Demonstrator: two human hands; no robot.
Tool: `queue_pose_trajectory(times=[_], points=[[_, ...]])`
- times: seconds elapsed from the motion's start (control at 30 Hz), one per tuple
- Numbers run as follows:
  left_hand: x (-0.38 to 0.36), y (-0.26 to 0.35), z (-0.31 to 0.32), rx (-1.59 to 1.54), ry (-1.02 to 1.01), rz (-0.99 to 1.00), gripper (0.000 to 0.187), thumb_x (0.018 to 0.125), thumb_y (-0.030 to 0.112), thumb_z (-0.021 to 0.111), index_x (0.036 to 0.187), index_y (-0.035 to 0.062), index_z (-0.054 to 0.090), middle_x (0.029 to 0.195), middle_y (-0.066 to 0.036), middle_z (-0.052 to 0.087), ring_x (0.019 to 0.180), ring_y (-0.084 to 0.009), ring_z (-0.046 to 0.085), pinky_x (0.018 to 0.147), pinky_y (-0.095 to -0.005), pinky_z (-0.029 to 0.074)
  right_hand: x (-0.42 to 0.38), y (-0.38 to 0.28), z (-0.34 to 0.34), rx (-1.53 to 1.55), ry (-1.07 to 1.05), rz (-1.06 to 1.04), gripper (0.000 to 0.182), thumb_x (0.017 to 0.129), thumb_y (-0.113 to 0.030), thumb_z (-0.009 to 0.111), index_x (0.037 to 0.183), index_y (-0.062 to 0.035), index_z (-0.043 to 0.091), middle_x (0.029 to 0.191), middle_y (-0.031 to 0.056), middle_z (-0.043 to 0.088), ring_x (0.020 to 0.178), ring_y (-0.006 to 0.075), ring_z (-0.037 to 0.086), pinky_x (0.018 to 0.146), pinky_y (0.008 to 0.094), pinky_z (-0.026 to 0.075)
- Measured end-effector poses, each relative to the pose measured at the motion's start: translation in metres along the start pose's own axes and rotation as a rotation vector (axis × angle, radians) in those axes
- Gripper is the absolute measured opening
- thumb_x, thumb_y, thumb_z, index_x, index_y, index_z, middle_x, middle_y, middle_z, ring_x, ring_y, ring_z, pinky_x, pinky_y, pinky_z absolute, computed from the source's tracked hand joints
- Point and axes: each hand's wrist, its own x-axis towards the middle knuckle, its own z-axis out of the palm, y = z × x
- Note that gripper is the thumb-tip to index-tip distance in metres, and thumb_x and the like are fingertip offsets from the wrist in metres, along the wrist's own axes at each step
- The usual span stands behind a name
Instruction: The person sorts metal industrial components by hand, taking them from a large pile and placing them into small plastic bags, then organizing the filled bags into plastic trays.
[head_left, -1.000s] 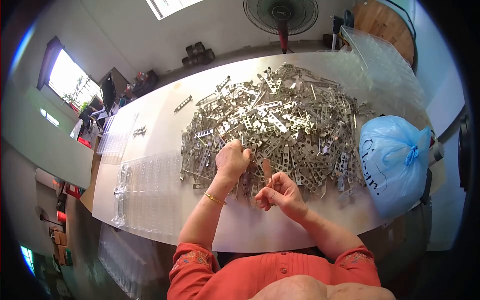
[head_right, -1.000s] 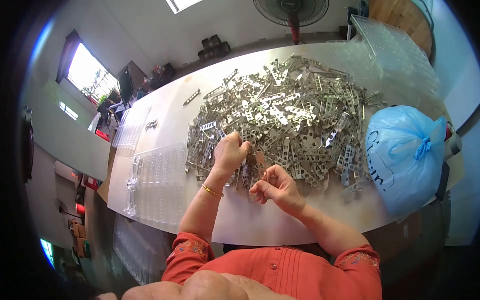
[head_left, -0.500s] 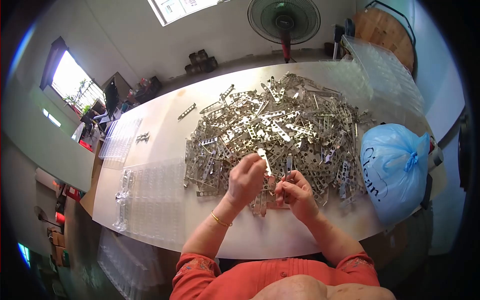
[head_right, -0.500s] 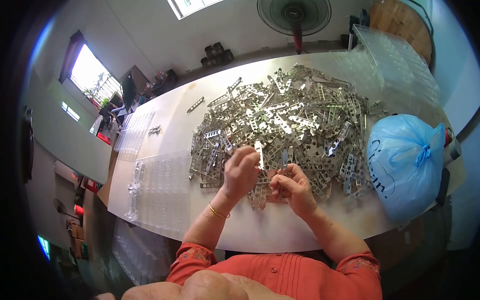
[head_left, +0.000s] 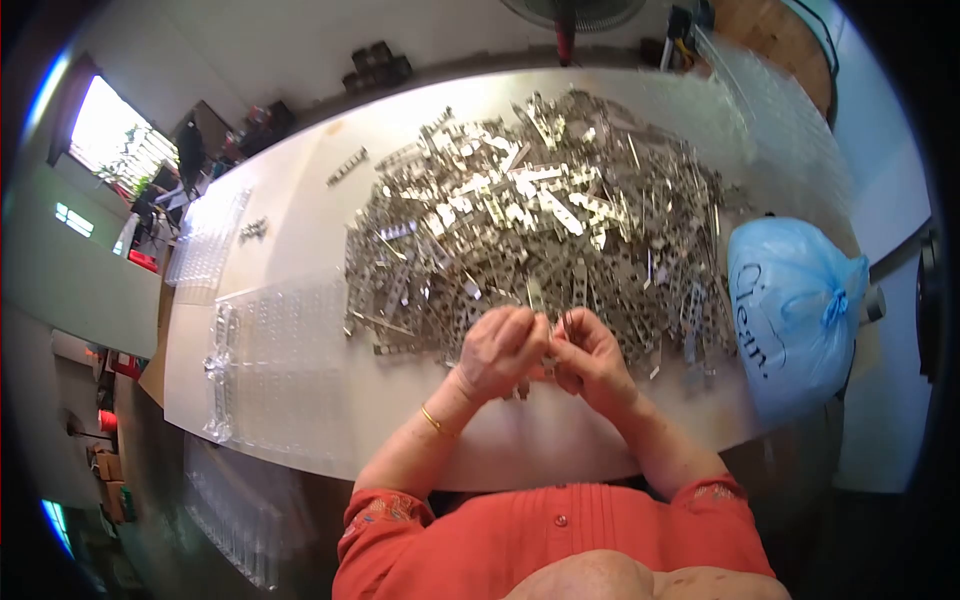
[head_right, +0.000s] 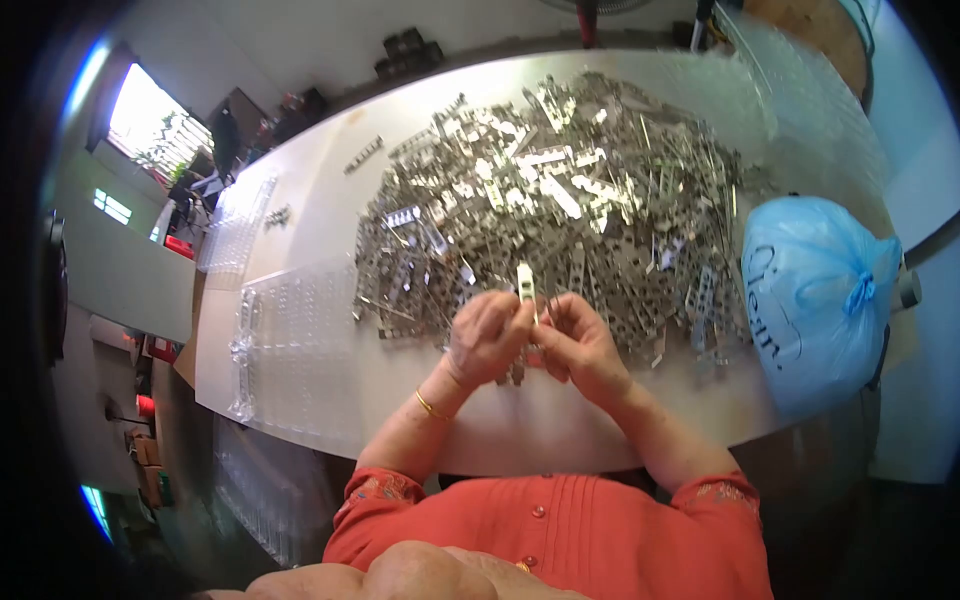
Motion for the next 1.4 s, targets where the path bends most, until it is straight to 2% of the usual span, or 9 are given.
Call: queue_pose_trajectory(times=[0.13, 0.17, 0.27, 0.37, 0.6, 0.77, 1.13, 1.3, 1.4], points=[[-0.008, -0.001, 0.012, -0.17, 0.06, -0.273, 0.028, 0.084, -0.005, 0.066, 0.111, 0.0026, 0.062, 0.099, -0.015, 0.063, 0.08, -0.0304, 0.067, 0.065, -0.0361, 0.056, 0.0, 0.001, -0.003, -0.047, 0.037, -0.067, 0.017, 0.097, -0.002, 0.063, 0.1, -0.011, 0.049, 0.08, -0.0037, 0.056, 0.055, 0.0021, 0.049, 0.049, 0.0204, 0.044], [-0.006, -0.004, 0.015, -0.174, 0.136, -0.299, 0.023, 0.09, -0.003, 0.066, 0.112, 0.0016, 0.061, 0.095, -0.011, 0.064, 0.074, -0.0227, 0.067, 0.062, -0.0309, 0.055, -0.001, 0.003, -0.004, -0.05, 0.052, -0.055, 0.017, 0.097, -0.002, 0.063, 0.1, -0.011, 0.049, 0.08, -0.0037, 0.056, 0.055, 0.0021, 0.049, 0.049, 0.0204, 0.044], [-0.01, 0.004, 0.012, -0.834, 0.051, -0.899, 0.015, 0.1, 0.01, 0.061, 0.11, -0.0002, 0.061, 0.084, -0.001, 0.064, 0.064, -0.005, 0.059, 0.055, -0.0211, 0.049, 0.0, 0.004, -0.009, -0.103, -0.002, -0.176, 0.023, 0.095, 0.002, 0.064, 0.105, -0.0117, 0.048, 0.096, -0.0036, 0.055, 0.08, 0.0004, 0.053, 0.058, 0.0176, 0.047], [0.007, 0.007, -0.006, -1.204, -0.076, -1.112, 0.019, 0.103, 0.017, 0.058, 0.11, -0.0003, 0.062, 0.083, -0.001, 0.063, 0.061, -0.0052, 0.057, 0.053, -0.0201, 0.047, -0.005, -0.002, 0.0, -0.141, 0.028, -0.087, 0.022, 0.096, 0.0, 0.064, 0.106, -0.0114, 0.048, 0.095, -0.0044, 0.054, 0.08, 0.0002, 0.052, 0.059, 0.0176, 0.046], [0.004, 0.002, -0.004, -1.528, -0.09, -1.3, 0.017, 0.102, 0.019, 0.06, 0.104, 0.0025, 0.062, 0.077, -0.002, 0.064, 0.057, -0.005, 0.057, 0.047, -0.019, 0.045, -0.004, 0.008, -0.008, -0.288, -0.102, -0.135, 0.019, 0.097, -0.004, 0.065, 0.107, -0.0092, 0.049, 0.092, -0.0024, 0.057, 0.074, 0.0015, 0.054, 0.059, 0.0186, 0.05], [-0.005, -0.01, -0.002, -1.746, -0.053, -1.295, 0.012, 0.102, 0.015, 0.059, 0.096, 0.0047, 0.059, 0.081, -0.007, 0.067, 0.054, -0.0106, 0.061, 0.041, -0.0228, 0.047, -0.004, -0.008, -0.003, -0.016, 0.038, -0.013, 0.01, 0.105, -0.018, 0.049, 0.107, -0.0083, 0.05, 0.09, 0.003, 0.062, 0.055, 0.0056, 0.052, 0.049, 0.02, 0.044], [-0.008, -0.011, 0.002, -1.78, -0.026, -1.274, 0.012, 0.103, 0.017, 0.055, 0.1, 0.0061, 0.057, 0.081, -0.009, 0.068, 0.051, -0.0117, 0.06, 0.045, -0.021, 0.048, -0.002, -0.006, -0.006, -0.127, 0.169, -0.175, 0.014, 0.106, -0.017, 0.05, 0.104, -0.0057, 0.057, 0.09, 0.01, 0.07, 0.071, 0.0126, 0.068, 0.058, 0.0227, 0.052], [-0.009, -0.012, 0.002, -1.787, -0.043, -1.239, 0.011, 0.104, 0.016, 0.054, 0.101, 0.0057, 0.057, 0.081, -0.009, 0.068, 0.052, -0.0116, 0.06, 0.046, -0.0209, 0.049, 0.002, -0.007, -0.01, -0.395, 0.267, -0.438, 0.019, 0.104, -0.021, 0.058, 0.11, -0.0043, 0.065, 0.085, -0.0024, 0.064, 0.076, 0.0033, 0.058, 0.071, 0.0187, 0.049], [-0.009, -0.01, 0.004, -1.793, -0.051, -1.229, 0.012, 0.104, 0.016, 0.053, 0.102, 0.0052, 0.057, 0.081, -0.009, 0.068, 0.052, -0.012, 0.061, 0.046, -0.0213, 0.05, 0.001, -0.012, -0.01, -0.325, 0.291, -0.293, 0.019, 0.103, -0.02, 0.059, 0.11, -0.0049, 0.066, 0.084, -0.0045, 0.061, 0.071, 0.001, 0.053, 0.065, 0.0183, 0.047]])
